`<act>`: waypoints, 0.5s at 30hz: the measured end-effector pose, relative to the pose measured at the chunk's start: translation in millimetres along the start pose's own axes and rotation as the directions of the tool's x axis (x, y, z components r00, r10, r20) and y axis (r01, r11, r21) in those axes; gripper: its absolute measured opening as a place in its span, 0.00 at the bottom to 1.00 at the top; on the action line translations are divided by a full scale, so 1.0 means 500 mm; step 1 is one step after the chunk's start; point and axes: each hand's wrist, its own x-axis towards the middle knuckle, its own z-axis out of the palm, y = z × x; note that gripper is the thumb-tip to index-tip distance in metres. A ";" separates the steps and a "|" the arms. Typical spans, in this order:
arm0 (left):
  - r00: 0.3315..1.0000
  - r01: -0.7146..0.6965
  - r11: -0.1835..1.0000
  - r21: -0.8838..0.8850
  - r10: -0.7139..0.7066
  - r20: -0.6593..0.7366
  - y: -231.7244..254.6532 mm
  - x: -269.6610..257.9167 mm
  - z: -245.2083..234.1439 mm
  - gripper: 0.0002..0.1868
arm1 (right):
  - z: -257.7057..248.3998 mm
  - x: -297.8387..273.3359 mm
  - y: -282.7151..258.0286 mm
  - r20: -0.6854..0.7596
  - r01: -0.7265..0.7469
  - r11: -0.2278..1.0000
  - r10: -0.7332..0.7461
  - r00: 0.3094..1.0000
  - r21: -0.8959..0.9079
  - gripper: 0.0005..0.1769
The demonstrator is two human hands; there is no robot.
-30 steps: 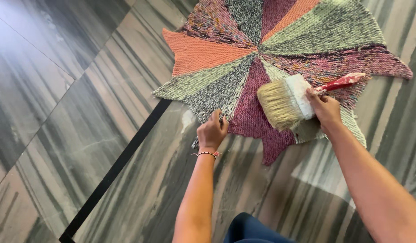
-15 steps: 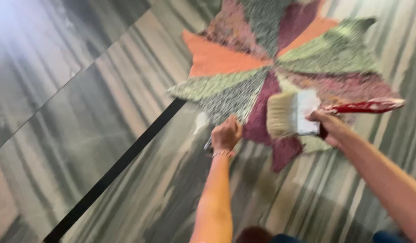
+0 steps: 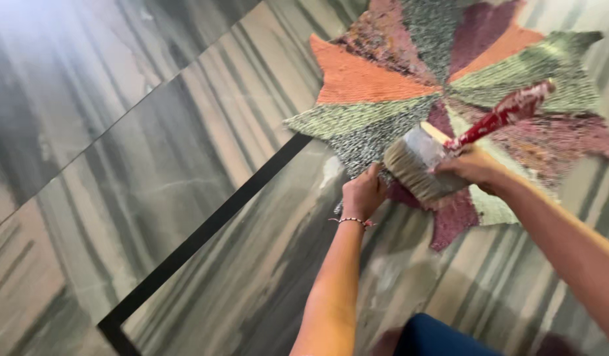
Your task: The person cleans a multi-colored, star-shaped rug on a tiled floor. They first use a small wooden block to rub the surface of the rug, then switch to a large brush to sweep it. The person holds the rug down with one hand while cleaning with the other.
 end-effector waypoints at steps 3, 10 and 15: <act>1.000 -0.027 0.999 -0.037 0.027 0.002 0.013 -0.010 -0.024 0.12 | 0.014 0.014 -0.032 -0.002 0.031 0.999 -0.031 1.000 -0.027 0.26; 0.994 0.094 0.995 -0.014 -0.093 0.062 0.043 0.022 -0.033 0.13 | -0.073 0.035 -0.025 0.290 0.422 0.846 -0.335 0.897 -0.326 0.25; 0.997 0.034 0.998 0.057 -0.038 0.068 0.036 0.008 -0.022 0.13 | -0.049 0.048 -0.111 0.330 0.413 0.802 -0.285 0.900 -0.432 0.24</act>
